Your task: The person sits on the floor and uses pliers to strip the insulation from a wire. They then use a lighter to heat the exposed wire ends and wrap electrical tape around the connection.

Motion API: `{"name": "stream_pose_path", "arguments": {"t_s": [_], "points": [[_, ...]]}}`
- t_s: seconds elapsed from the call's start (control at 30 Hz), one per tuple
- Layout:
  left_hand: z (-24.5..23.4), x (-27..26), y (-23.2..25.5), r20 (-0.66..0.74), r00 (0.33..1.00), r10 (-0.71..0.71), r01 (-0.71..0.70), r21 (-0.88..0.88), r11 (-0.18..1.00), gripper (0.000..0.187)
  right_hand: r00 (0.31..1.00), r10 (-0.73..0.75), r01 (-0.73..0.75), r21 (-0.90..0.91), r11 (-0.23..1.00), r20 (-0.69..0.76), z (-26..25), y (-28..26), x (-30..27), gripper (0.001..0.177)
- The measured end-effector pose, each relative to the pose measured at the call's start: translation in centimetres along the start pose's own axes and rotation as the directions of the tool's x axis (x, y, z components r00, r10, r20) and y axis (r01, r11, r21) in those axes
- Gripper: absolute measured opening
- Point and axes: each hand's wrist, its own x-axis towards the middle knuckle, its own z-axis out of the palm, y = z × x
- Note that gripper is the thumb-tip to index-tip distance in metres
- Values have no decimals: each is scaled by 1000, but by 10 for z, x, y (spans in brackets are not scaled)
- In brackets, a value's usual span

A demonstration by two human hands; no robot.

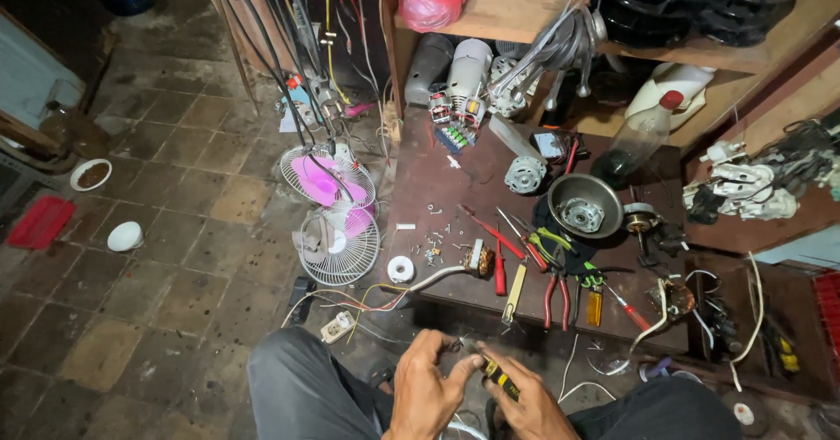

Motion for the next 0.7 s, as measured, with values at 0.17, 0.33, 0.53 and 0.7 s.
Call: {"name": "stream_pose_path", "arguments": {"t_s": [0.17,0.33,0.53,0.7], "points": [[31,-2,-40,-217,976,34,-16,85,996,67,988,147,-142,98,985,-48,17,14,4,59],[40,-3,-48,-354,935,20,4,67,998,69,923,378,-366,143,920,-72,32,12,1,58],[31,-4,-48,-498,828,257,-187,187,964,66,773,619,-396,654,645,-141,51,31,19,30],[19,1,-47,-501,864,46,-34,34,999,80,815,489,-218,619,755,-310,33,75,31,22]]}}
